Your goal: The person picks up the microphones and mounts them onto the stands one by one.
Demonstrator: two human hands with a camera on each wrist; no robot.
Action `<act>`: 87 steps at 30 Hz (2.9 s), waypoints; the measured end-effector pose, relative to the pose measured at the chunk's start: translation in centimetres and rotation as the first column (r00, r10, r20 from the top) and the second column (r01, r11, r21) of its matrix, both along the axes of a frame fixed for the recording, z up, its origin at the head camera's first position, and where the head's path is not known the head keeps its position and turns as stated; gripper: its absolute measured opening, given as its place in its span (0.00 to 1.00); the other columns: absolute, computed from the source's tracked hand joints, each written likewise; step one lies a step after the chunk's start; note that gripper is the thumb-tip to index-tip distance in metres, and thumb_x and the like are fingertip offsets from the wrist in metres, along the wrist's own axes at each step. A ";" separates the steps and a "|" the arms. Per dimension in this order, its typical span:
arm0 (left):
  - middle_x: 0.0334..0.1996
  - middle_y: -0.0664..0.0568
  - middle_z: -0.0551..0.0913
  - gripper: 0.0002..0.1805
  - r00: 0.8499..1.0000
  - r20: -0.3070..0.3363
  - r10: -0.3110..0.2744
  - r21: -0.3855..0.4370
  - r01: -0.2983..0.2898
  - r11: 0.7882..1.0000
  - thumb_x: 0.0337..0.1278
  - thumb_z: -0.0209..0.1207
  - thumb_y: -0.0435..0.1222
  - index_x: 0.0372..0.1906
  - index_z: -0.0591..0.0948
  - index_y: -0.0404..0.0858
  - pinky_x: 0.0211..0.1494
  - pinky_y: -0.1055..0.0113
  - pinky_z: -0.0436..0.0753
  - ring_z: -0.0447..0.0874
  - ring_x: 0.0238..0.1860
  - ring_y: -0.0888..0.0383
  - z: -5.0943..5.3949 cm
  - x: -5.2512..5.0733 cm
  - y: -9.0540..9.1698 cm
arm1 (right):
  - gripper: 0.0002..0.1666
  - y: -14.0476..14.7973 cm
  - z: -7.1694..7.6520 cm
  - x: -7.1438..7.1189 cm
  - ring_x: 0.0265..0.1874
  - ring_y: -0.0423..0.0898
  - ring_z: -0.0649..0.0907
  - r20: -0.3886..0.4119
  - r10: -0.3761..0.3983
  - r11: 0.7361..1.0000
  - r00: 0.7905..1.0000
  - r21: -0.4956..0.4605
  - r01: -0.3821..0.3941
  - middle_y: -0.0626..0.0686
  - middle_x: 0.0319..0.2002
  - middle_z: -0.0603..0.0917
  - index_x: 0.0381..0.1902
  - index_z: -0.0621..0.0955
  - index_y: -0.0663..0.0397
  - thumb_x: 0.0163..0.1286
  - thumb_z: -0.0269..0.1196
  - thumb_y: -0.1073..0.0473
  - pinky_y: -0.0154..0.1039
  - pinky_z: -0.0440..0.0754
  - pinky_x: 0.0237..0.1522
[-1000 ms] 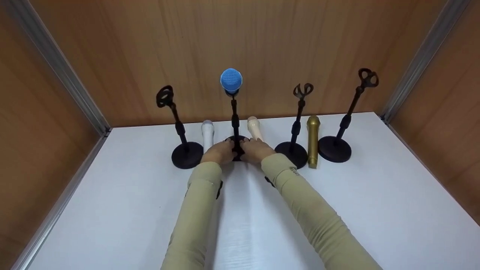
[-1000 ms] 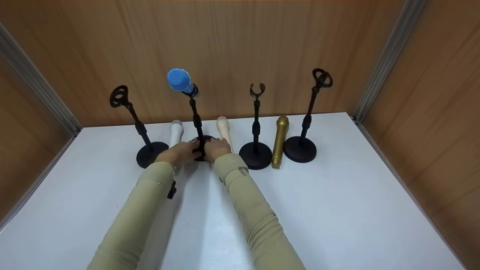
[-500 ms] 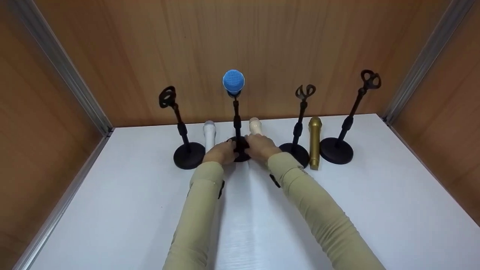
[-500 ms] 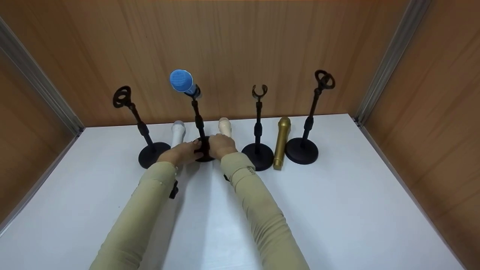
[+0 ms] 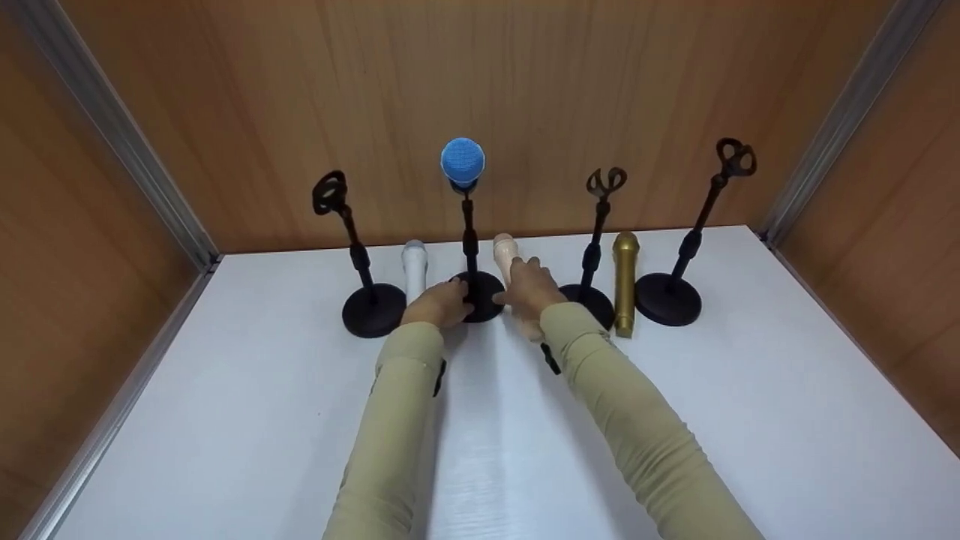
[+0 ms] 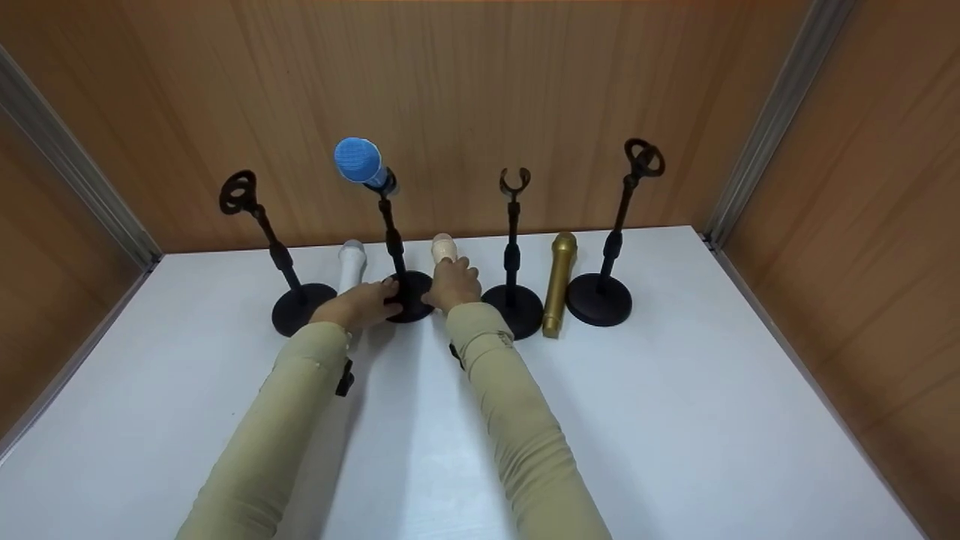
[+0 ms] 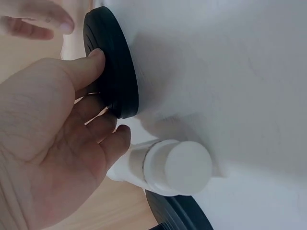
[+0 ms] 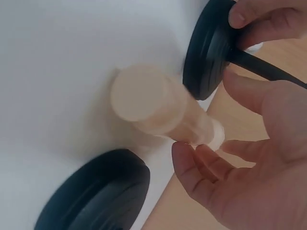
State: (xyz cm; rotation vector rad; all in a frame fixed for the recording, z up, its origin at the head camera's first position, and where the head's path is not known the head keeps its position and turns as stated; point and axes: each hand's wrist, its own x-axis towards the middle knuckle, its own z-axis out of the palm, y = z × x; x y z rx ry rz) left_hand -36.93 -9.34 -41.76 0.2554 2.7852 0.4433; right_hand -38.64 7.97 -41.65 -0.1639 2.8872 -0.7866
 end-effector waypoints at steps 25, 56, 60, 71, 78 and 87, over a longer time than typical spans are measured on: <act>0.74 0.41 0.66 0.29 0.999 0.002 0.039 0.048 -0.039 0.998 0.77 0.53 0.41 0.77 0.65 0.38 0.75 0.51 0.64 0.64 0.74 0.45 -0.7 -0.2 -0.2 | 0.27 1.4 -0.7 0.2 0.36 0.51 0.83 0.119 0.033 0.997 0.992 -0.078 -0.023 0.59 0.42 0.82 0.52 0.77 0.66 0.60 0.71 0.56 0.42 0.82 0.39; 0.77 0.41 0.61 0.30 1.000 -0.005 0.030 0.068 -0.030 0.997 0.79 0.51 0.41 0.78 0.62 0.38 0.76 0.52 0.61 0.59 0.76 0.45 -0.5 0.4 0.1 | 0.49 5.2 1.0 2.3 0.55 0.59 0.79 0.333 0.263 0.766 0.905 -0.643 0.014 0.62 0.63 0.71 0.78 0.55 0.58 0.68 0.69 0.58 0.55 0.85 0.50; 0.78 0.40 0.56 0.31 1.000 0.003 0.004 0.068 -0.004 0.998 0.80 0.48 0.41 0.79 0.58 0.37 0.77 0.52 0.58 0.55 0.77 0.44 -0.5 0.5 -0.3 | 0.52 5.5 1.5 3.2 0.56 0.60 0.79 0.303 0.300 0.735 0.904 -0.678 -0.016 0.61 0.65 0.70 0.79 0.54 0.54 0.67 0.70 0.60 0.54 0.86 0.46; 0.80 0.34 0.44 0.31 0.986 0.000 -0.167 -0.142 0.166 0.976 0.83 0.37 0.38 0.79 0.48 0.27 0.79 0.54 0.53 0.42 0.80 0.40 -1.3 0.0 -0.4 | 0.49 8.2 3.4 5.5 0.55 0.60 0.81 0.172 0.387 0.733 0.906 -0.653 -0.189 0.62 0.62 0.73 0.78 0.57 0.51 0.68 0.71 0.59 0.54 0.87 0.43; 0.80 0.32 0.39 0.34 0.995 -0.009 -0.101 -0.048 0.100 0.994 0.82 0.33 0.43 0.78 0.43 0.24 0.79 0.52 0.50 0.36 0.80 0.39 -1.8 0.4 -0.9 | 0.52 10.5 4.0 6.4 0.56 0.59 0.81 0.140 0.386 0.736 0.912 -0.642 -0.213 0.61 0.63 0.74 0.78 0.57 0.50 0.65 0.74 0.53 0.53 0.87 0.46; 0.81 0.38 0.33 0.44 0.999 0.049 0.015 0.086 -0.020 0.996 0.79 0.34 0.59 0.80 0.41 0.31 0.80 0.52 0.47 0.31 0.81 0.45 -1.9 1.5 -1.1 | 0.52 13.3 4.3 7.0 0.58 0.62 0.80 0.091 0.353 0.727 0.931 -0.653 -0.212 0.62 0.68 0.69 0.79 0.56 0.48 0.65 0.73 0.55 0.56 0.86 0.47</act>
